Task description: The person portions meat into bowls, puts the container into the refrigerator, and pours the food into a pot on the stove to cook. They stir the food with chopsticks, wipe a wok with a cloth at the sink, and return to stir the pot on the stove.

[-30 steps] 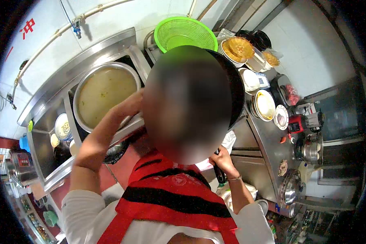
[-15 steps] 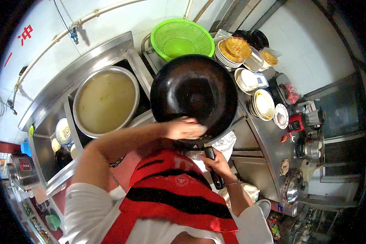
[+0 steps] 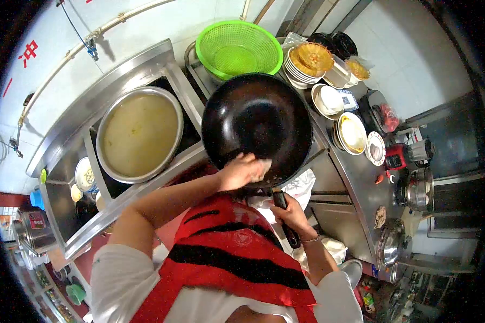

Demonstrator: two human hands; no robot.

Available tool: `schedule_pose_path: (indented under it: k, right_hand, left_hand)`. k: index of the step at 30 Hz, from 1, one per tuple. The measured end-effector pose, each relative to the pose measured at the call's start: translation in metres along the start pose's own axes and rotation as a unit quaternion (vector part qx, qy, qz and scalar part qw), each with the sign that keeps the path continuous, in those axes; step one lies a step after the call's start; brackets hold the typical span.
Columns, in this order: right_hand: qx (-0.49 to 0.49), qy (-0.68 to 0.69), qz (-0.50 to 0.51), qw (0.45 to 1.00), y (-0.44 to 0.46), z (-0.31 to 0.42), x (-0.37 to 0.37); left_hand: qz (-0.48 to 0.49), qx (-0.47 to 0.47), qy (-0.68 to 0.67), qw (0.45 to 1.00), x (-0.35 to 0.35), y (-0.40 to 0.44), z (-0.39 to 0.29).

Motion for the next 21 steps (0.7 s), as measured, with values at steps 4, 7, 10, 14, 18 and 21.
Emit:
schedule_pose_path:
  k: [4,7,10,14,18,21]
  right_hand:
    - [-0.128,0.015,0.024,0.991,-0.008,-0.012,0.010]
    - [-0.086,-0.011,-0.002,0.996,-0.011,-0.008,0.014]
    - [-0.048,-0.083,0.006,0.995,-0.011,-0.019,0.021]
    - [-0.070,-0.122,0.016,0.990,-0.011,-0.013,0.025]
    - [-0.086,-0.075,0.006,0.993,-0.031,-0.025,0.032]
    - [-0.094,-0.071,-0.015,0.993,-0.047,-0.024,0.028]
  left_hand:
    - [0.271,0.069,-0.149,0.948,0.003,-0.012,-0.057]
    - [-0.033,-0.069,-0.297,0.952,0.014,0.043,-0.070]
    - [-0.242,-0.145,-0.181,0.942,-0.020,0.078,-0.091]
    - [-0.018,-0.258,0.209,0.943,-0.082,0.040,-0.050]
    - [0.136,-0.158,0.357,0.911,-0.003,-0.039,-0.040]
    - [-0.046,0.026,0.694,0.718,0.053,-0.036,-0.041]
Point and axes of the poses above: each hand's wrist, its own y-axis towards the middle knuckle, its own x-axis out of the back of the hand, z = x × y, the point moved 1 cm from there along y, towards the middle knuckle, and after that the axes turned 6 degrees about -y, right-handed, at the moved point
